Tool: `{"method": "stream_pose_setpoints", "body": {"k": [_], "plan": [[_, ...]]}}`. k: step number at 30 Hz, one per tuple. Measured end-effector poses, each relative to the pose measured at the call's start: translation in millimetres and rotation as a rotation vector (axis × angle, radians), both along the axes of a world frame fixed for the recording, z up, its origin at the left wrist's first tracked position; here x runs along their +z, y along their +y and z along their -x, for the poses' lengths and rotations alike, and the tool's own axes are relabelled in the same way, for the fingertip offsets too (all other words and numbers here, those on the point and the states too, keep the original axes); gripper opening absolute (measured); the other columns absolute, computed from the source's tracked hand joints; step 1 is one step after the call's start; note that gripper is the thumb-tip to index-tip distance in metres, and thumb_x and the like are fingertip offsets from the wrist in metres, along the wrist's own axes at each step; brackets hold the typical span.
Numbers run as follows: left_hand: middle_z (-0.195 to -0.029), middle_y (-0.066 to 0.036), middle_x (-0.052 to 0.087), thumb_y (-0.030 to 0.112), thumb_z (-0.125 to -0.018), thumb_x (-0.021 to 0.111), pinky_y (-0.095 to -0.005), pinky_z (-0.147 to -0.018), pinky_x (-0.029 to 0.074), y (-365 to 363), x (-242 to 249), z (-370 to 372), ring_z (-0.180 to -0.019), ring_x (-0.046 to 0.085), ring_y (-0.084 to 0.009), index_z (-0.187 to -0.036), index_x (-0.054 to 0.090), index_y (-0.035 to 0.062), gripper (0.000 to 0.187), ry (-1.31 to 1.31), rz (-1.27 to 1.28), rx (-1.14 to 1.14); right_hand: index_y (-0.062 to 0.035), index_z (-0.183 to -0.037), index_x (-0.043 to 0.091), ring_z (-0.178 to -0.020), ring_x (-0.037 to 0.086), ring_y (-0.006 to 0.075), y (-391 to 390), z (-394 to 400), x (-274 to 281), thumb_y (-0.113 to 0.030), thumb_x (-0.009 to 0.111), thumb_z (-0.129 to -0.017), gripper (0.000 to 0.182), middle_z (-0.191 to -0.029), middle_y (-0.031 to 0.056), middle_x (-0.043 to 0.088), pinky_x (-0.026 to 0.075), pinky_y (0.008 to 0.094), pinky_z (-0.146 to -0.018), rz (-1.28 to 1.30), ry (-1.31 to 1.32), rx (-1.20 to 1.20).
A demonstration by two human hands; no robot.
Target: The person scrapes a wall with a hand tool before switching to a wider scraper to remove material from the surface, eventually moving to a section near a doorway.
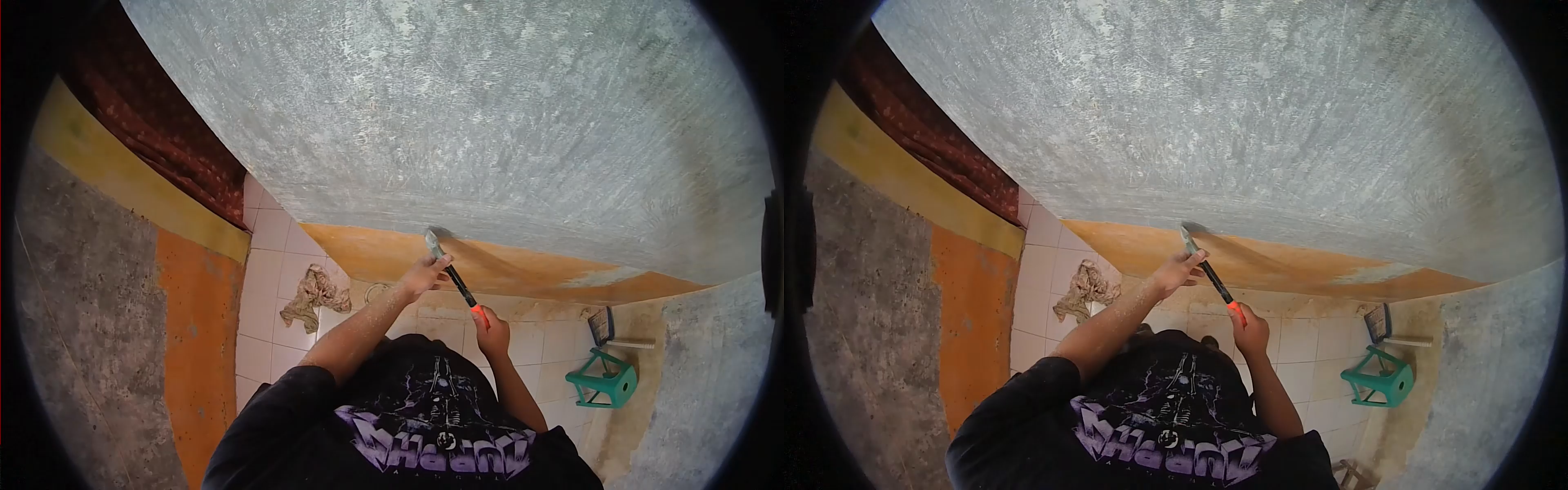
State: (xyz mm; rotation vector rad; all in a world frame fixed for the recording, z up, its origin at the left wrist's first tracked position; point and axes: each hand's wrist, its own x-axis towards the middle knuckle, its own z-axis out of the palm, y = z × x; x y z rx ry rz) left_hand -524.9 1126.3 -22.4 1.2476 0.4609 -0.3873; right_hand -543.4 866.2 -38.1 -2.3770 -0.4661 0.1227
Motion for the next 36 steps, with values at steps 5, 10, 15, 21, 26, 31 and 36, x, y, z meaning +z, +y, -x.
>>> {"method": "stream_pose_setpoints", "body": {"k": [5,10,15,21,26,31,36], "plan": [[-0.126,-0.005,0.056,0.053,-0.097,0.053,-0.0442,-0.09,0.048,-22.6,-4.7,-13.2,-0.103,0.059,-0.0186,-0.132,0.053,0.0083,0.057,-0.042,0.031,-0.057,-0.0079,-0.104,0.068,-0.06,0.064,0.0326,-23.6,-5.7,0.9,-0.03,0.063,-0.092,0.025,-0.068,0.0163,0.062,0.048,0.0376,-0.056,-0.018,-0.029,-0.026],[-0.127,-0.005,0.056,0.053,-0.097,0.053,-0.045,-0.091,0.048,3.4,-6.3,-6.4,-0.105,0.059,-0.0193,-0.13,0.054,0.0081,0.056,-0.072,0.01,-0.092,-0.0089,-0.103,0.068,-0.058,0.062,0.0314,-10.0,-10.6,3.5,-0.03,0.064,-0.092,0.024,-0.066,0.0159,0.06,0.048,0.037,-0.055,0.043,-0.091,0.028],[-0.126,-0.005,0.057,0.052,-0.097,0.053,-0.0457,-0.092,0.047,14.6,-7.1,-0.6,-0.106,0.058,-0.0196,-0.129,0.054,0.0088,0.054,-0.04,-0.013,-0.071,-0.0097,-0.103,0.068,-0.056,0.061,0.031,5.9,-1.6,-10.0,-0.032,0.064,-0.092,0.025,-0.064,0.0147,0.059,0.046,0.0369,-0.053,-0.039,-0.062,0.004],[-0.124,-0.003,0.057,0.051,-0.098,0.053,-0.0436,-0.089,0.047,-6.3,-11.5,-13.2,-0.104,0.058,-0.019,-0.129,0.054,0.0119,0.05,-0.053,0.042,-0.115,-0.0104,-0.099,0.067,-0.055,0.061,0.0308,-15.3,-11.4,1.6,-0.032,0.064,-0.092,0.023,-0.063,0.0137,0.059,0.046,0.0388,-0.052,-0.002,-0.078,-0.005],[-0.12,-0.001,0.058,0.05,-0.098,0.053,-0.0426,-0.086,0.048,-5.0,-13.6,-13.7,-0.1,0.058,-0.0177,-0.126,0.055,0.0141,0.045,-0.029,-0.004,-0.131,-0.0097,-0.099,0.067,-0.055,0.061,0.0311,-12.0,-3.9,-7.1,-0.033,0.063,-0.093,0.024,-0.063,0.0143,0.059,0.046,0.039,-0.052,-0.007,-0.038,-0.029],[-0.118,-0.001,0.059,0.049,-0.098,0.053,-0.042,-0.085,0.048,-7.9,-17.5,-15.8,-0.097,0.059,-0.0168,-0.122,0.055,0.0128,0.043,-0.028,0.002,-0.127,-0.0096,-0.099,0.067,-0.054,0.06,0.0314,-10.6,1.8,-9.9,-0.033,0.062,-0.093,0.025,-0.062,0.0146,0.058,0.045,0.0389,-0.052,-0.055,-0.002,-0.06],[-0.118,-0.003,0.058,0.05,-0.098,0.052,-0.0413,-0.084,0.049,-1.2,-9.3,-9.1,-0.097,0.059,-0.0173,-0.124,0.054,0.0105,0.047,-0.041,-0.033,-0.139,-0.0102,-0.099,0.068,-0.052,0.06,0.0317,1.3,16.4,-12.9,-0.034,0.062,-0.093,0.025,-0.061,0.0148,0.057,0.045,0.0392,-0.051,-0.064,-0.005,-0.089]]}}
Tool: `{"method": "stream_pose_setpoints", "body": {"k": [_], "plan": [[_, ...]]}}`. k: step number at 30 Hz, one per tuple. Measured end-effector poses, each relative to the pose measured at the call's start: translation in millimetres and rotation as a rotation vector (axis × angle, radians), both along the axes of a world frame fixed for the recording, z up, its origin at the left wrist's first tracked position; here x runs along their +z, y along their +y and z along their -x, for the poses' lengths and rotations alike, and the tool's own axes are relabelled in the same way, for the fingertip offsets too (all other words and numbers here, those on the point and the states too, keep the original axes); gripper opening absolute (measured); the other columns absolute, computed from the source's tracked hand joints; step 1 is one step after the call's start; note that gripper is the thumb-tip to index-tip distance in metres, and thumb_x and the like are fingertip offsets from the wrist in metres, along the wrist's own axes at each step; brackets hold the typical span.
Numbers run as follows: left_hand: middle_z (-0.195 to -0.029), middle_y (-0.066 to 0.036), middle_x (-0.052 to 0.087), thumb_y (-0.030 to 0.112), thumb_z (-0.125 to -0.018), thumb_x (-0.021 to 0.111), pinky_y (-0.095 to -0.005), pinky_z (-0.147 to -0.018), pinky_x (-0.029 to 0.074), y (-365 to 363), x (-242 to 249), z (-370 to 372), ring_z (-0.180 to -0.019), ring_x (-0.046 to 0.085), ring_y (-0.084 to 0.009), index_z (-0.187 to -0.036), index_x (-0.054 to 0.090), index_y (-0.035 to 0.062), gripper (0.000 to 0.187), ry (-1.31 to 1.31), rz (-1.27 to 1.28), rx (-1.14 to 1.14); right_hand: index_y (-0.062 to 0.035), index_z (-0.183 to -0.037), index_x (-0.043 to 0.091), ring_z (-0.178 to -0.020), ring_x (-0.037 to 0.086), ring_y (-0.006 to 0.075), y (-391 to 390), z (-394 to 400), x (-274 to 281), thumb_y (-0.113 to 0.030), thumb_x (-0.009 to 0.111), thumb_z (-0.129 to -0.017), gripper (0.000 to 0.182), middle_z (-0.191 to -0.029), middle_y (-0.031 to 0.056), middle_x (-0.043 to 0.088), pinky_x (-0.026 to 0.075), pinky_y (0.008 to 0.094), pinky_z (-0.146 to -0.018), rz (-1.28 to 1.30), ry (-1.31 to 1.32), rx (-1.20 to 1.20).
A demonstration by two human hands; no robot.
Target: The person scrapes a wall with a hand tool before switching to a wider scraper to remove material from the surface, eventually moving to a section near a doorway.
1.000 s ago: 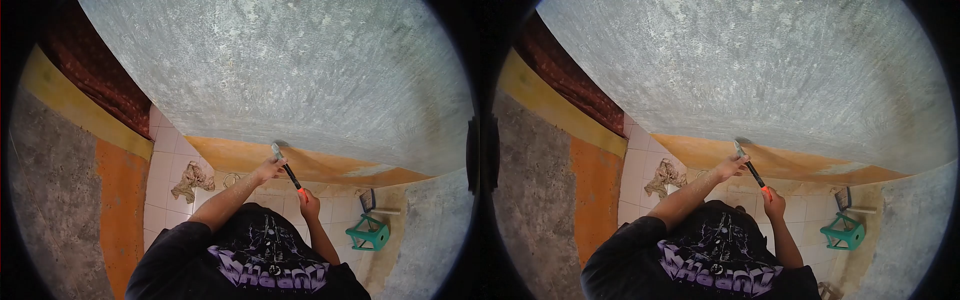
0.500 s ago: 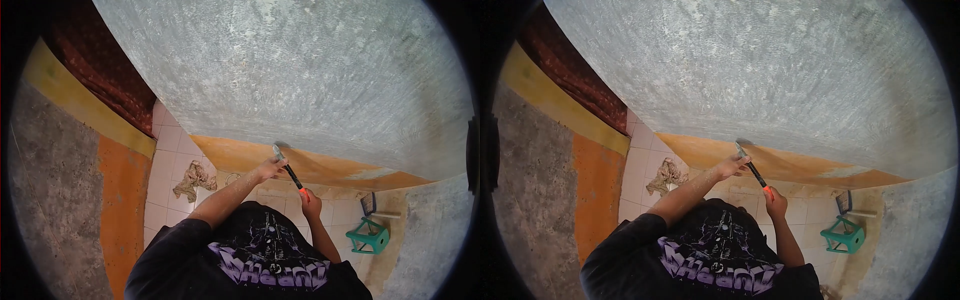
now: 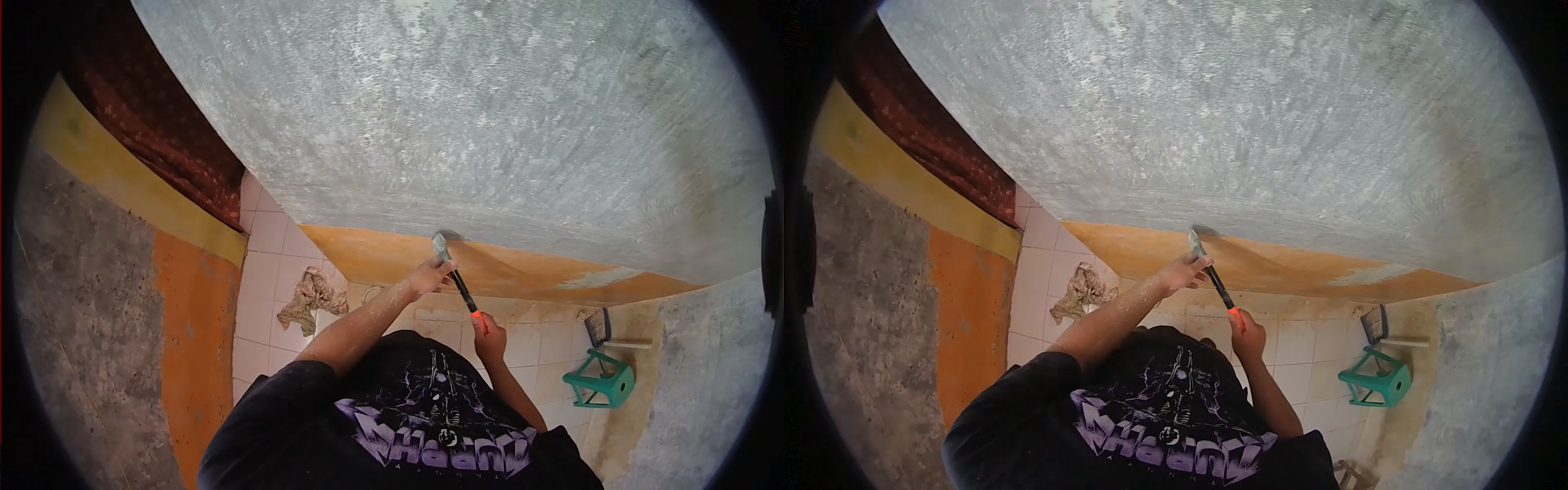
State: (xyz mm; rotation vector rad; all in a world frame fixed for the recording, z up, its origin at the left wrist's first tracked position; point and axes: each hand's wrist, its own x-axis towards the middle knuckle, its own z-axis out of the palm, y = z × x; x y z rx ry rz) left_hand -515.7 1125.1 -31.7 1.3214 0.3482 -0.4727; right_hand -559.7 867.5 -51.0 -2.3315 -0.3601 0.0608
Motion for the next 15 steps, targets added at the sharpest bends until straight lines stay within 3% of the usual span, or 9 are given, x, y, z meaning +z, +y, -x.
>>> {"method": "stream_pose_setpoints", "body": {"k": [3,15], "plan": [[-0.119,-0.005,0.058,0.051,-0.098,0.051,-0.0415,-0.084,0.049,-6.8,-1.2,-3.7,-0.099,0.06,-0.018,-0.126,0.053,0.0091,0.05,0.03,0.003,0.026,-0.0083,-0.101,0.068,-0.052,0.06,0.0284,-3.8,-3.5,-1.4,-0.032,0.062,-0.094,0.025,-0.06,0.0131,0.057,0.045,0.037,-0.051,-0.011,0.008,0.011],[-0.124,-0.004,0.057,0.053,-0.098,0.051,-0.0429,-0.089,0.047,13.3,3.5,8.2,-0.102,0.059,-0.0191,-0.129,0.052,0.0092,0.054,0.006,0.015,0.062,-0.0104,-0.096,0.067,-0.054,0.061,0.0326,7.3,-13.3,5.7,-0.034,0.064,-0.092,0.024,-0.06,0.0142,0.058,0.045,0.04,-0.051,0.034,-0.05,0.09]]}}
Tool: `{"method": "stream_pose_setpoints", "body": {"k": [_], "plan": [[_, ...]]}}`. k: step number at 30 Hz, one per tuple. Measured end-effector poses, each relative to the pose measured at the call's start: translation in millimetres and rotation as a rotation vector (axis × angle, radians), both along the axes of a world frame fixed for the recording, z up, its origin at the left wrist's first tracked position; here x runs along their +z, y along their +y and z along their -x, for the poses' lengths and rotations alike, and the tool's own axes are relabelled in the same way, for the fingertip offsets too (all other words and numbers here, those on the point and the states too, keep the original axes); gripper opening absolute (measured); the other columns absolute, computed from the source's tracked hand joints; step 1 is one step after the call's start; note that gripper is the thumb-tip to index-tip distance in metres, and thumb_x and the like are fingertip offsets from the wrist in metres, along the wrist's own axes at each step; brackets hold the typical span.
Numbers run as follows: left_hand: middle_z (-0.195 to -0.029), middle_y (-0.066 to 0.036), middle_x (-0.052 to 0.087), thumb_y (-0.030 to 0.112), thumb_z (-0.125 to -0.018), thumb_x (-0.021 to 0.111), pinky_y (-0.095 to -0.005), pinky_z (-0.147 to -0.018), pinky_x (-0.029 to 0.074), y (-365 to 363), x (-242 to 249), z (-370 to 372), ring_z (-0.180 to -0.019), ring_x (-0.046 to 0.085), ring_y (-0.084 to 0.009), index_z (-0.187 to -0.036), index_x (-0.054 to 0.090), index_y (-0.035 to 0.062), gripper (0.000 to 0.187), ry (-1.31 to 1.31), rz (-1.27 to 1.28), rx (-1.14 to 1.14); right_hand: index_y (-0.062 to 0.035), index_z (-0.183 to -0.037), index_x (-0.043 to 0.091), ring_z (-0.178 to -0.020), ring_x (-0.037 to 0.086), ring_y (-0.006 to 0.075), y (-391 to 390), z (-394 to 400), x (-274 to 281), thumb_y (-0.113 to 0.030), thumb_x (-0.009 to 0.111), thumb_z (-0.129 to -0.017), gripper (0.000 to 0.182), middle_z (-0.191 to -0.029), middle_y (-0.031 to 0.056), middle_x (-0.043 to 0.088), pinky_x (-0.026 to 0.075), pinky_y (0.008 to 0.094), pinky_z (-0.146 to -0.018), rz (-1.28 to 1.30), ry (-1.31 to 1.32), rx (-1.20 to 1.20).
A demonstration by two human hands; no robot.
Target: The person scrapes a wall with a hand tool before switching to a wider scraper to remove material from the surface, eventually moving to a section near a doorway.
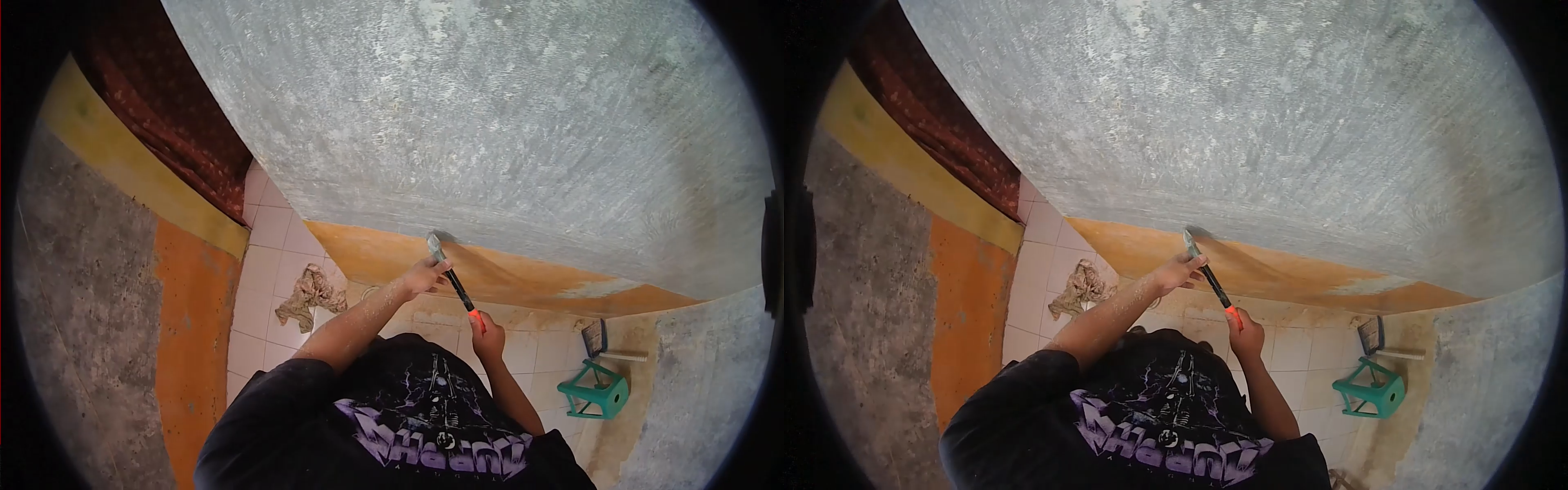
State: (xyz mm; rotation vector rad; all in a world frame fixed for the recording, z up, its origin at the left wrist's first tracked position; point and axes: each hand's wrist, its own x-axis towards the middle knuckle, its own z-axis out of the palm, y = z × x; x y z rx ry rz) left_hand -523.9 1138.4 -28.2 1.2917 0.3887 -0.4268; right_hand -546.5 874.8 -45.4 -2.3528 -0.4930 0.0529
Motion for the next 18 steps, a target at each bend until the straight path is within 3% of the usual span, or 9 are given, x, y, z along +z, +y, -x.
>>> {"method": "stream_pose_setpoints", "body": {"k": [11,14,18], "plan": [[-0.126,-0.004,0.056,0.053,-0.098,0.05,-0.0453,-0.092,0.046,53.5,1.4,29.5,-0.103,0.059,-0.0193,-0.131,0.052,0.0094,0.054,0.017,-0.032,0.093,-0.0111,-0.1,0.066,-0.058,0.063,0.0364,48.9,4.2,-12.2,-0.031,0.064,-0.091,0.022,-0.064,0.0171,0.061,0.047,0.0443,-0.052,0.019,-0.023,0.097],[-0.127,-0.004,0.057,0.053,-0.099,0.05,-0.0459,-0.092,0.046,64.5,-5.0,32.2,-0.103,0.059,-0.0193,-0.13,0.053,0.0094,0.054,0.01,-0.036,0.104,-0.0078,-0.095,0.066,-0.052,0.058,0.034,65.1,13.8,-9.2,-0.032,0.063,-0.093,0.024,-0.059,0.0156,0.055,0.044,0.0405,-0.05,-0.014,-0.043,0.07],[-0.126,-0.004,0.057,0.052,-0.099,0.049,-0.046,-0.091,0.046,85.2,-5.2,43.2,-0.102,0.059,-0.0195,-0.13,0.053,0.0091,0.053,0.016,-0.05,0.15,-0.0079,-0.096,0.066,-0.053,0.059,0.0348,85.7,15.4,-10.7,-0.032,0.062,-0.094,0.025,-0.06,0.0165,0.057,0.044,0.0418,-0.051,-0.019,-0.042,0.122]]}}
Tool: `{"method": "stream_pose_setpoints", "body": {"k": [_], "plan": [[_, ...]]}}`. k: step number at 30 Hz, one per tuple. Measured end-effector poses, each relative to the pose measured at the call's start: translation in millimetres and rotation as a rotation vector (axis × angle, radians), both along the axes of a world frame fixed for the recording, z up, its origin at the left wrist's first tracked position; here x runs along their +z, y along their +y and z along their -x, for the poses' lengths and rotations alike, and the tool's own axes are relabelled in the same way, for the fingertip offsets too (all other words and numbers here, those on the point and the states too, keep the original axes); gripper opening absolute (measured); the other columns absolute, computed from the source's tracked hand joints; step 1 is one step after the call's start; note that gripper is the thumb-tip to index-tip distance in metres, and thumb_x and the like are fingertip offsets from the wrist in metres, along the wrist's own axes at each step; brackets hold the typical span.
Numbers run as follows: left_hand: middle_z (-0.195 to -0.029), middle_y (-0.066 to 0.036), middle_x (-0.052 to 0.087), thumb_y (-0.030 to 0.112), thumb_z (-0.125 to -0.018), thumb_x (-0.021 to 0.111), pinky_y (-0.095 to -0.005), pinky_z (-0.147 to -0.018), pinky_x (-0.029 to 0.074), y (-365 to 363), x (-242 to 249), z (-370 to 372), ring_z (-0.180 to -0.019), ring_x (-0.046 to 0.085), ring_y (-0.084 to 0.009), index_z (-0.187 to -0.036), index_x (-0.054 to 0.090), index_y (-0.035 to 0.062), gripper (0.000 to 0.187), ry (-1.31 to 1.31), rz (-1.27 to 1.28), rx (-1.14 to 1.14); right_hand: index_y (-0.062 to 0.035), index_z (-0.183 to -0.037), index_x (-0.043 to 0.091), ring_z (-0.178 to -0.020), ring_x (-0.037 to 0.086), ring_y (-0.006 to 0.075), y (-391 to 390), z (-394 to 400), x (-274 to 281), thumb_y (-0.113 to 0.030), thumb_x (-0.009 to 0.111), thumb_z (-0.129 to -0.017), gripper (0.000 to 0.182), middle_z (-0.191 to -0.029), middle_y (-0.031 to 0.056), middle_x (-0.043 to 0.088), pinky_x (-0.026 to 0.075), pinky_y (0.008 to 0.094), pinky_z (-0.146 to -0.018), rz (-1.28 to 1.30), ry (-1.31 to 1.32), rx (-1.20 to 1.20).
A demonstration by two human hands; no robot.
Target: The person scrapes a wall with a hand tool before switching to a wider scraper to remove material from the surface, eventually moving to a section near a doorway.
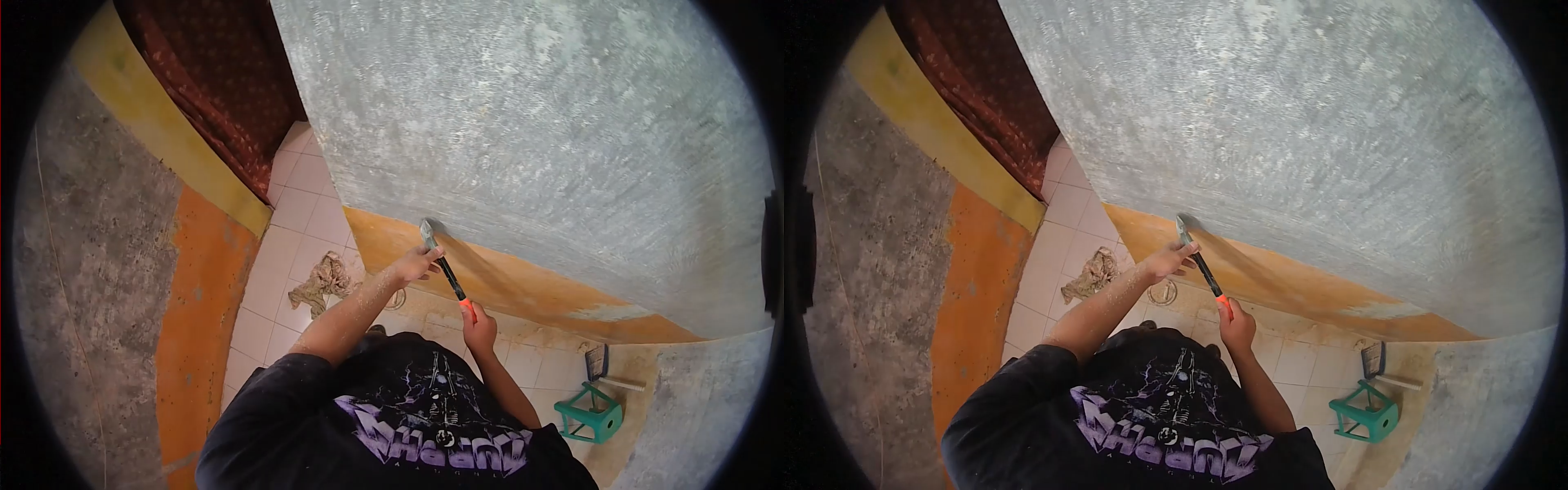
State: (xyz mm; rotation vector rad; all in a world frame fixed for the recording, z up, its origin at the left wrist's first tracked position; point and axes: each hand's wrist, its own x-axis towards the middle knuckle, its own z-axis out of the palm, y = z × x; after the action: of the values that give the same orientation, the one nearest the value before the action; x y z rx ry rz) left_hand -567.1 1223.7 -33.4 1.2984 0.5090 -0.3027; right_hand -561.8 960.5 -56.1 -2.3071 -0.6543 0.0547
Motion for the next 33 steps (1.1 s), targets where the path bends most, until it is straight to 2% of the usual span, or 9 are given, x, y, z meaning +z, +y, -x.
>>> {"method": "stream_pose_setpoints", "body": {"k": [6,17,20,26,29,31,33], "plan": [[-0.128,-0.005,0.057,0.051,-0.1,0.049,-0.0456,-0.091,0.046,36.0,9.9,19.5,-0.103,0.059,-0.0203,-0.131,0.053,0.0083,0.053,-0.015,-0.043,0.014,-0.0085,-0.097,0.067,-0.057,0.062,0.0367,37.4,12.9,2.4,-0.034,0.062,-0.093,0.026,-0.063,0.0173,0.06,0.046,0.0436,-0.052,0.032,-0.035,0.016],[-0.127,-0.006,0.056,0.052,-0.099,0.048,-0.0464,-0.091,0.046,119.7,4.9,63.5,-0.105,0.06,-0.0212,-0.133,0.051,0.009,0.055,0.051,-0.077,0.19,-0.0083,-0.095,0.067,-0.063,0.063,0.0381,133.6,37.7,3.0,-0.035,0.065,-0.091,0.027,-0.067,0.0181,0.062,0.046,0.0448,-0.055,-0.009,-0.017,0.075],[-0.126,-0.006,0.056,0.054,-0.098,0.049,-0.0461,-0.091,0.047,105.7,1.5,60.5,-0.103,0.06,-0.021,-0.131,0.052,0.0095,0.056,0.037,-0.055,0.153,-0.0074,-0.096,0.067,-0.059,0.062,0.0344,119.0,44.6,-7.8,-0.032,0.065,-0.091,0.025,-0.065,0.0168,0.061,0.046,0.0417,-0.055,-0.014,-0.051,0.039],[-0.118,-0.005,0.059,0.055,-0.097,0.05,-0.0448,-0.089,0.047,54.4,-4.0,36.8,-0.098,0.059,-0.0188,-0.128,0.054,0.0081,0.056,-0.002,0.018,0.03,-0.0043,-0.098,0.067,-0.051,0.055,0.0206,66.4,51.5,10.9,-0.027,0.062,-0.094,0.023,-0.061,0.0107,0.055,0.043,0.0357,-0.053,-0.111,0.174,-0.036],[-0.115,-0.005,0.06,0.053,-0.098,0.051,-0.0432,-0.085,0.048,37.1,-6.2,32.1,-0.096,0.06,-0.0179,-0.126,0.055,0.0073,0.054,-0.012,0.023,0.044,-0.0031,-0.093,0.063,-0.048,0.051,0.0158,49.7,45.2,13.5,-0.026,0.059,-0.097,0.024,-0.058,0.0058,0.052,0.04,0.0322,-0.049,-0.091,0.221,0.01],[-0.112,-0.006,0.061,0.051,-0.098,0.052,-0.0406,-0.081,0.049,32.2,-6.2,33.7,-0.092,0.06,-0.0172,-0.125,0.055,0.0068,0.052,0.008,0.011,0.096,-0.0042,-0.088,0.059,-0.046,0.048,0.0124,40.4,39.3,-3.3,-0.025,0.057,-0.098,0.023,-0.058,0.0025,0.05,0.038,0.029,-0.045,-0.156,0.49,0.08],[-0.101,-0.006,0.063,0.046,-0.098,0.055,-0.0318,-0.071,0.049,29.9,-13.8,35.2,-0.082,0.062,-0.0147,-0.12,0.057,0.0072,0.045,0.005,-0.065,0.212,-0.008,-0.086,0.051,-0.044,0.044,0.0081,39.1,30.4,-5.0,-0.024,0.053,-0.1,0.021,-0.061,-0.0009,0.05,0.036,0.0248,-0.041,-0.21,0.811,0.144]]}}
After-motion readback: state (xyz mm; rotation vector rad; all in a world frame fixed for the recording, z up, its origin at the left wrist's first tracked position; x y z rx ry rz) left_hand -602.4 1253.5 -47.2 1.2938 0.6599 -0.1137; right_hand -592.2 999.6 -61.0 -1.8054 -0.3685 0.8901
